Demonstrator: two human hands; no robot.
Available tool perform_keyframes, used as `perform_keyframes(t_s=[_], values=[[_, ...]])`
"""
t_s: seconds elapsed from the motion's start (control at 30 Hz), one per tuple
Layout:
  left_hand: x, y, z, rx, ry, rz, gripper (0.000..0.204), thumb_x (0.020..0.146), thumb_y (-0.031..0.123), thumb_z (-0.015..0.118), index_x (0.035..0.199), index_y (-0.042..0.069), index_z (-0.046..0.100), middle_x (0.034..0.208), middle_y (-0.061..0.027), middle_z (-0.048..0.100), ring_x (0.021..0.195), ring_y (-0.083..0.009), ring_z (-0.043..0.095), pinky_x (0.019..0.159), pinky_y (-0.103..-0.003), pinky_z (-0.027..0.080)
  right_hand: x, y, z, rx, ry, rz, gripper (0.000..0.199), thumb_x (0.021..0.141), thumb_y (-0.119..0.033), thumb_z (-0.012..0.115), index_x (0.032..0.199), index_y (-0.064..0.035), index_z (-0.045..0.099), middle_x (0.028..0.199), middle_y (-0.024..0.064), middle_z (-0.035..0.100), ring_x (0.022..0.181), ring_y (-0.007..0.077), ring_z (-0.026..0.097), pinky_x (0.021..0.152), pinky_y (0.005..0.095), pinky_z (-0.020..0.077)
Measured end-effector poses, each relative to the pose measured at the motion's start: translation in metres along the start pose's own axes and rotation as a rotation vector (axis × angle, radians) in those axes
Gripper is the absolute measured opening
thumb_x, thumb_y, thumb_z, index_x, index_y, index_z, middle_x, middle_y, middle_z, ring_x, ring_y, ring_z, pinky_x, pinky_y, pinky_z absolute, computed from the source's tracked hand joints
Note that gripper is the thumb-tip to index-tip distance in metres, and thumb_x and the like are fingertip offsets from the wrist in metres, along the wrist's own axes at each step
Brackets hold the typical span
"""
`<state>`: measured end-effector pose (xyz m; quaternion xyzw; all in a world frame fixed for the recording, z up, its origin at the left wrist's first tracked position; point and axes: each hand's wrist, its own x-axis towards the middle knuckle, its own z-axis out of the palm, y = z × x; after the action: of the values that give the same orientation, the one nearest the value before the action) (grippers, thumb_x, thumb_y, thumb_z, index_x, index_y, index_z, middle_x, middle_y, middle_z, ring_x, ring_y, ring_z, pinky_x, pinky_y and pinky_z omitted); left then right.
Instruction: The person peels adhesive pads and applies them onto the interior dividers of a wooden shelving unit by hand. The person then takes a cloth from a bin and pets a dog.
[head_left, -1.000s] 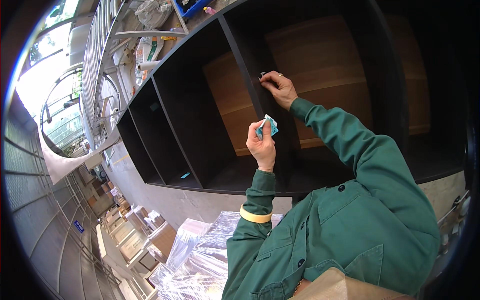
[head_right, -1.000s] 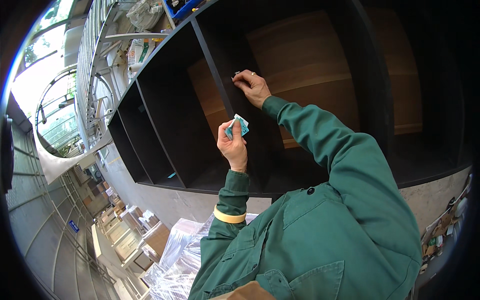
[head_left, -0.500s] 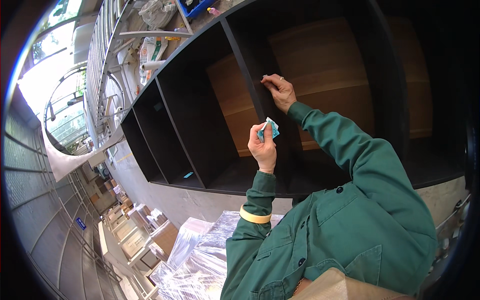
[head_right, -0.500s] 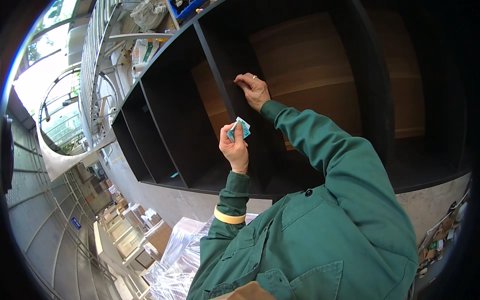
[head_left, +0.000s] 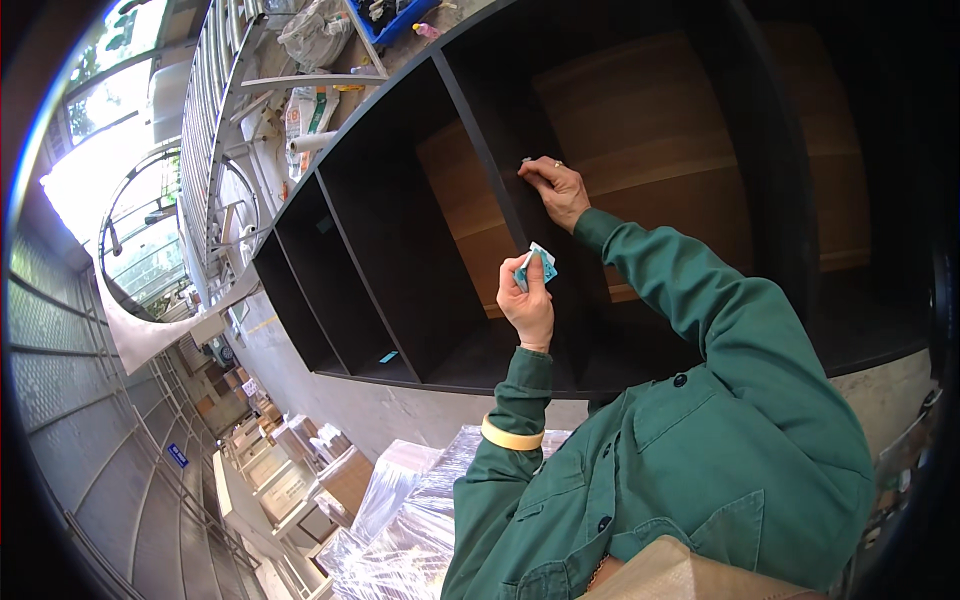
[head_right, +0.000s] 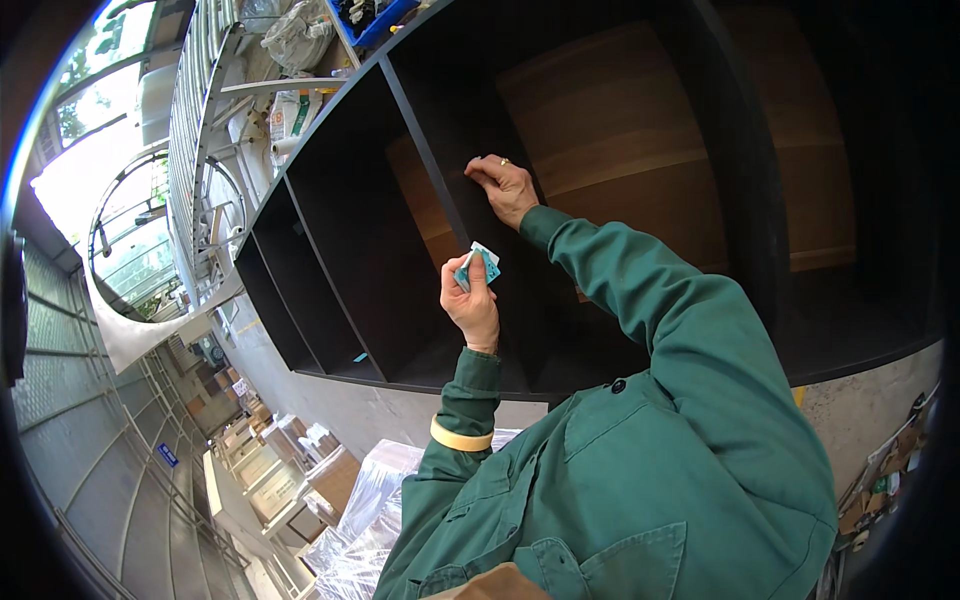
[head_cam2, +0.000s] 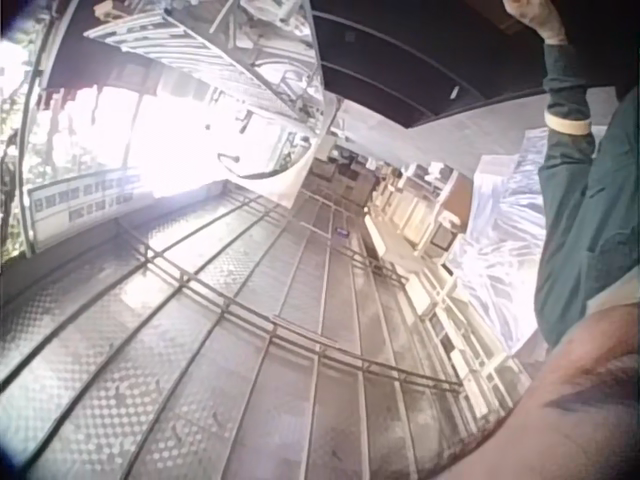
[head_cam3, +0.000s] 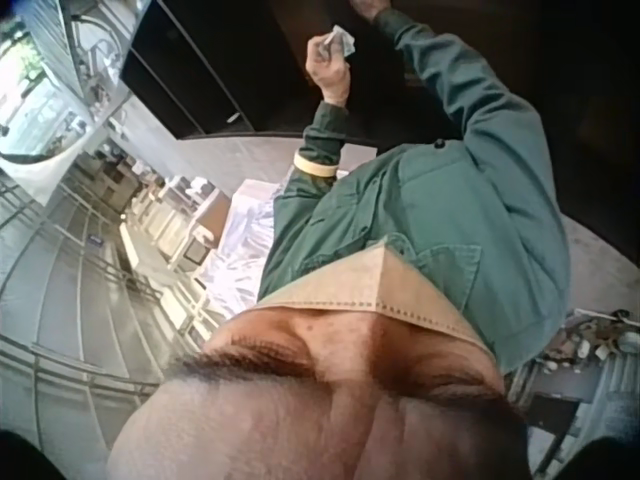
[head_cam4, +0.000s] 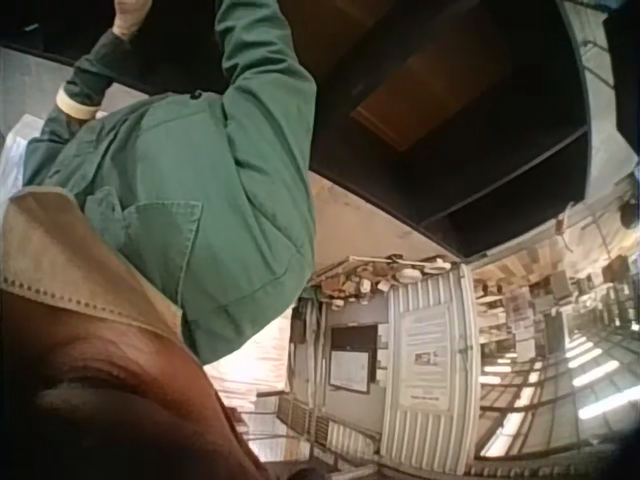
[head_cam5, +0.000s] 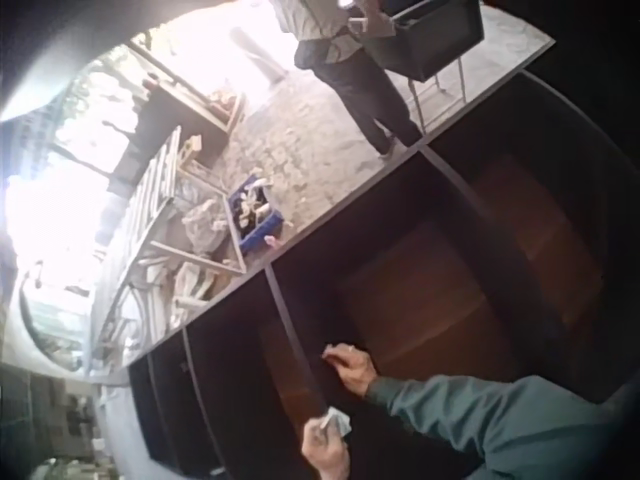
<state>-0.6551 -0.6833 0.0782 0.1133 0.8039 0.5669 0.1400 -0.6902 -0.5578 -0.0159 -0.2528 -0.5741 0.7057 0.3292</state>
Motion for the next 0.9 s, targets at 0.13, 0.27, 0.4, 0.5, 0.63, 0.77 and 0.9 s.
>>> perform_keyframes(t_s=[0.13, 0.27, 0.4, 0.5, 0.63, 0.77, 0.9], values=[[-0.002, 0.0, 0.001, 0.02, 0.011, -0.018, 0.011, 0.086, 0.016, 0.059, 0.084, 0.006, 0.055, 0.065, 0.0041, 0.052, 0.046, 0.0007, 0.039, 0.038, -0.014, 0.028, 0.0, 0.0, 0.001, 0.038, 0.011, 0.046, 0.006, 0.083, -0.005, 0.056, 0.089, -0.003, 0.06, 0.08, 0.0059, 0.059, 0.077, 0.0177, 0.058, 0.069, 0.0262, 0.0459], [-0.001, 0.0, 0.0, 0.018, 0.011, -0.002, 0.011, 0.086, 0.016, 0.059, 0.084, 0.006, 0.055, 0.065, 0.0042, 0.052, 0.046, 0.0007, 0.039, 0.038, -0.014, 0.028, 0.0, -0.001, 0.0, 0.061, -0.023, 0.091, 0.006, 0.084, -0.004, 0.056, 0.089, -0.0029, 0.061, 0.082, 0.0038, 0.059, 0.081, 0.0139, 0.055, 0.072, 0.0246, 0.0435], [0.0, 0.0, 0.002, 0.006, 0.002, 0.01, 0.01, 0.086, 0.015, 0.059, 0.084, 0.006, 0.055, 0.064, 0.0043, 0.051, 0.046, 0.0007, 0.038, 0.038, -0.015, 0.027, 0.002, 0.005, -0.005, -0.018, -0.071, -0.002, 0.007, 0.084, -0.004, 0.057, 0.09, -0.0031, 0.061, 0.081, 0.0029, 0.058, 0.08, 0.0131, 0.055, 0.071, 0.0239, 0.0431], [0.001, 0.002, 0.001, 0.006, 0.009, -0.007, 0.01, 0.086, 0.013, 0.059, 0.084, 0.006, 0.054, 0.064, 0.0043, 0.05, 0.047, 0.0006, 0.037, 0.039, -0.015, 0.026, 0.004, 0.003, -0.002, -0.005, -0.06, 0.039, 0.008, 0.084, -0.004, 0.057, 0.09, -0.0033, 0.061, 0.081, 0.0024, 0.058, 0.079, 0.0127, 0.055, 0.071, 0.0237, 0.0429], [0.003, 0.001, 0.001, 0.017, -0.001, 0.028, 0.009, 0.086, 0.013, 0.059, 0.084, 0.006, 0.054, 0.063, 0.0047, 0.05, 0.047, 0.0006, 0.036, 0.039, -0.015, 0.025, 0.002, 0.002, -0.001, 0.006, -0.028, 0.066, 0.007, 0.085, -0.007, 0.055, 0.088, -0.0039, 0.061, 0.079, 0.0042, 0.058, 0.079, 0.0148, 0.056, 0.07, 0.0259, 0.0453], [-0.001, 0.0, 0.0, 0.017, 0.011, -0.018, 0.01, 0.086, 0.013, 0.059, 0.084, 0.005, 0.054, 0.064, 0.0047, 0.049, 0.047, 0.0005, 0.036, 0.04, -0.015, 0.026, 0.001, 0.002, 0.0, 0.063, -0.059, 0.075, 0.009, 0.086, -0.009, 0.055, 0.088, -0.0035, 0.061, 0.08, 0.0037, 0.058, 0.08, 0.0145, 0.056, 0.072, 0.0253, 0.0447], [0.0, 0.001, 0.003, 0.006, -0.003, 0.013, 0.01, 0.086, 0.013, 0.059, 0.084, 0.004, 0.054, 0.064, 0.0046, 0.05, 0.049, 0.0, 0.037, 0.041, -0.016, 0.027, -0.006, 0.003, 0.009, 0.092, 0.086, 0.188, 0.009, 0.085, -0.009, 0.055, 0.088, -0.0037, 0.061, 0.085, 0.0045, 0.059, 0.081, 0.015, 0.055, 0.074, 0.0257, 0.0438]])
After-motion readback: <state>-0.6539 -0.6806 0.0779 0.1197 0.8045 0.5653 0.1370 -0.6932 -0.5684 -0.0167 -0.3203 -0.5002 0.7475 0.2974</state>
